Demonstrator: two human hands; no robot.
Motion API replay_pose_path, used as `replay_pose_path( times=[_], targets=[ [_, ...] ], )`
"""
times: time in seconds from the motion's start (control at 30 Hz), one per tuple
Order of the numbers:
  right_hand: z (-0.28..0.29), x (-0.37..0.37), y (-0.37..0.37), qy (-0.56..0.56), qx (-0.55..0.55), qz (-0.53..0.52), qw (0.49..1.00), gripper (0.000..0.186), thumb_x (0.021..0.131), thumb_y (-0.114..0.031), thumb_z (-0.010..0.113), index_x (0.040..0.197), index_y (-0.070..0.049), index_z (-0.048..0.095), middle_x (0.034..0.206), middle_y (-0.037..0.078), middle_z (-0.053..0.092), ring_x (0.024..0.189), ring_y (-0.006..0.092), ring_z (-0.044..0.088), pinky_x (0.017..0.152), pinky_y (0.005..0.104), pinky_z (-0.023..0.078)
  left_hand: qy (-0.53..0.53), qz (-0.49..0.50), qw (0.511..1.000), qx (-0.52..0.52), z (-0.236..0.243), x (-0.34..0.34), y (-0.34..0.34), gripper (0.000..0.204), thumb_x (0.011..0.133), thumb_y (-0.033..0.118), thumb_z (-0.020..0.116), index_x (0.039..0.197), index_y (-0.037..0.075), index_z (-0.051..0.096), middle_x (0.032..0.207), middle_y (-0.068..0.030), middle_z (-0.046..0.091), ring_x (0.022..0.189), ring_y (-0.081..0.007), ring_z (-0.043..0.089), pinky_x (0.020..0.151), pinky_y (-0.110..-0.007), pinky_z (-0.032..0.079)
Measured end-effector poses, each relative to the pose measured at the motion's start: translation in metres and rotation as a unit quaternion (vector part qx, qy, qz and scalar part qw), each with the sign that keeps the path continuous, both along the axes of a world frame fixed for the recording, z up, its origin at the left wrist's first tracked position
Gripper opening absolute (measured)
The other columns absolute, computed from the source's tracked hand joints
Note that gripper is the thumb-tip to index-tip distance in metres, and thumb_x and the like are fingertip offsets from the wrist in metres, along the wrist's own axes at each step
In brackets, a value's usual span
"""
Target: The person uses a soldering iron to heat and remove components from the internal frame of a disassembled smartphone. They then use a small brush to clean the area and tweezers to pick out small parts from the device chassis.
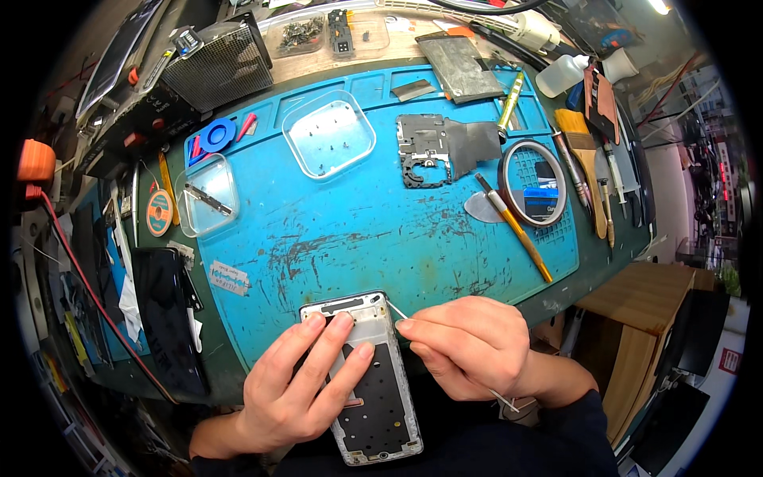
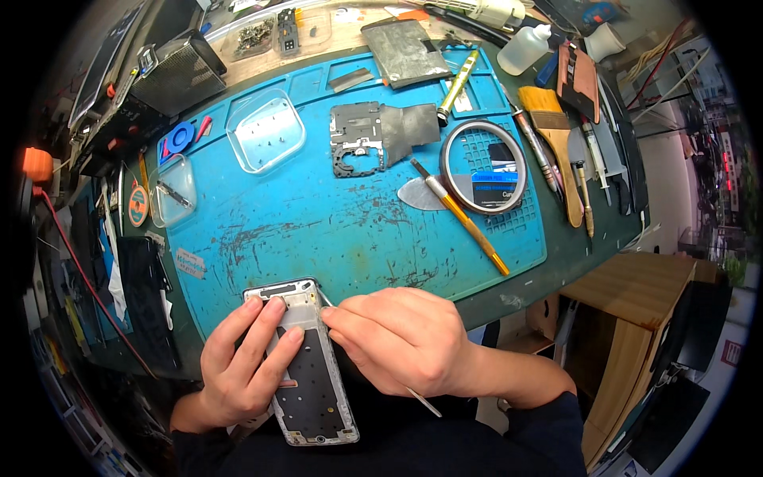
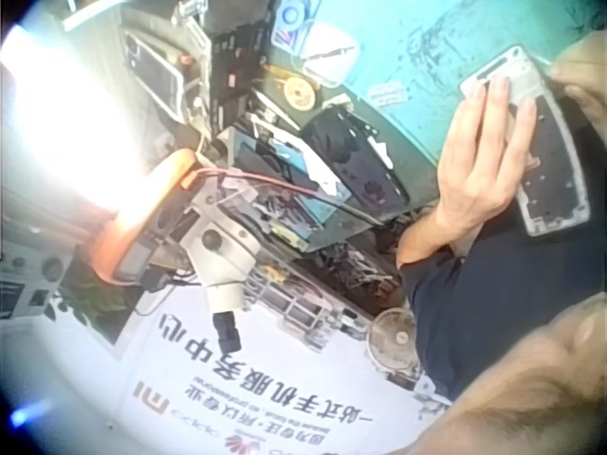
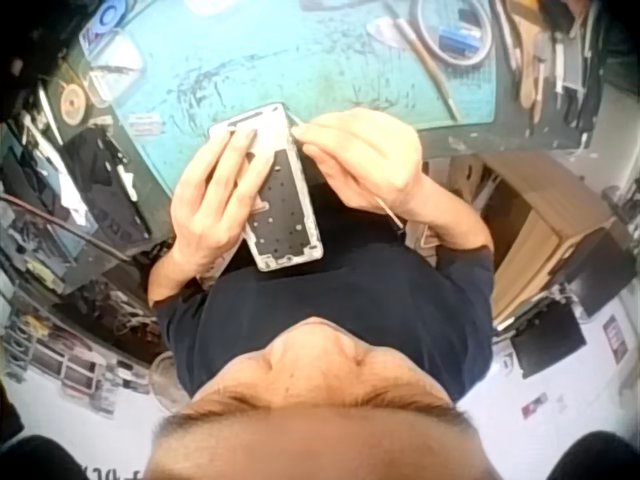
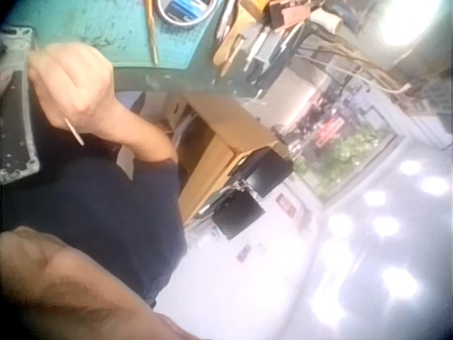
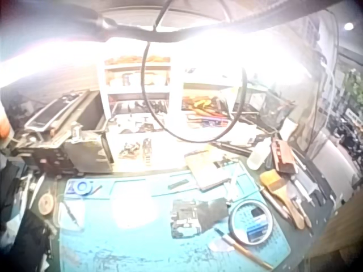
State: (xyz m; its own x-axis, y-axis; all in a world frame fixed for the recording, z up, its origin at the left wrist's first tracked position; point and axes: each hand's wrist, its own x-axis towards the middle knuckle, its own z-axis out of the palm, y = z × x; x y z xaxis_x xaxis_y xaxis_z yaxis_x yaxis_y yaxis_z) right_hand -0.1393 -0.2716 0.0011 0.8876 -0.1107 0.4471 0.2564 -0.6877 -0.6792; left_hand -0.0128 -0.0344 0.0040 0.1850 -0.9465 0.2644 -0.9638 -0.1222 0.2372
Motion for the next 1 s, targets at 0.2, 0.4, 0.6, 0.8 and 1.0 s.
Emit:
replay_pose_path(
  times=[0.2, 0.4, 0.6, 0.8, 1.0],
  targets=[
    [-0.0005, -0.0003, -0.0002, -0.009, -0.005, 0.007, 1.000, 0.030, 0.082, 0.002, 0.085, 0.110, 0.004, 0.076, 0.095, 0.013, 0.077, 0.074, 0.0265, 0.075, 0.063, 0.0352, 0.060, -0.007, 0.001, 1.000, 0.000, 0.0004, 0.0006, -0.0003, 0.045, 0.117, 0.041, 0.049, 0.131, 0.009, 0.077, 0.136, -0.0185, 0.074, 0.129, -0.0359, 0.063, 0.097, -0.043, 0.065],
    [-0.0025, 0.0005, -0.0003, -0.017, 0.000, 0.002, 1.000, 0.030, 0.081, 0.002, 0.085, 0.110, 0.003, 0.076, 0.094, 0.013, 0.077, 0.074, 0.0255, 0.074, 0.062, 0.0351, 0.059, -0.004, 0.001, 1.000, 0.000, 0.0016, 0.0007, -0.0008, 0.045, 0.117, 0.040, 0.049, 0.131, 0.009, 0.077, 0.135, -0.0189, 0.074, 0.130, -0.0361, 0.063, 0.098, -0.043, 0.064],
    [-0.0015, 0.0002, 0.0004, -0.015, -0.003, -0.003, 1.000, 0.030, 0.081, 0.002, 0.086, 0.109, 0.003, 0.076, 0.094, 0.012, 0.077, 0.074, 0.0254, 0.075, 0.062, 0.0351, 0.059, -0.006, 0.003, 1.000, 0.002, 0.0013, 0.0003, -0.0013, 0.044, 0.117, 0.039, 0.049, 0.131, 0.009, 0.078, 0.135, -0.0192, 0.074, 0.129, -0.0362, 0.064, 0.098, -0.044, 0.064],
    [-0.0028, 0.0009, 0.0006, -0.016, -0.001, -0.004, 1.000, 0.029, 0.081, 0.002, 0.086, 0.109, 0.003, 0.076, 0.094, 0.012, 0.077, 0.073, 0.0254, 0.074, 0.062, 0.0347, 0.059, -0.009, 0.006, 1.000, 0.000, 0.0004, -0.0005, -0.0015, 0.040, 0.115, 0.036, 0.052, 0.131, 0.009, 0.078, 0.134, -0.0189, 0.075, 0.129, -0.0361, 0.064, 0.099, -0.043, 0.064],
    [-0.0015, 0.0027, 0.0007, -0.011, -0.003, -0.007, 1.000, 0.029, 0.081, 0.002, 0.086, 0.108, 0.003, 0.076, 0.094, 0.012, 0.077, 0.073, 0.0259, 0.074, 0.063, 0.0350, 0.059, -0.010, 0.004, 1.000, 0.002, 0.0016, -0.0018, -0.0010, 0.040, 0.115, 0.035, 0.052, 0.131, 0.009, 0.078, 0.134, -0.0189, 0.075, 0.129, -0.0360, 0.064, 0.099, -0.043, 0.064]
  ],
)
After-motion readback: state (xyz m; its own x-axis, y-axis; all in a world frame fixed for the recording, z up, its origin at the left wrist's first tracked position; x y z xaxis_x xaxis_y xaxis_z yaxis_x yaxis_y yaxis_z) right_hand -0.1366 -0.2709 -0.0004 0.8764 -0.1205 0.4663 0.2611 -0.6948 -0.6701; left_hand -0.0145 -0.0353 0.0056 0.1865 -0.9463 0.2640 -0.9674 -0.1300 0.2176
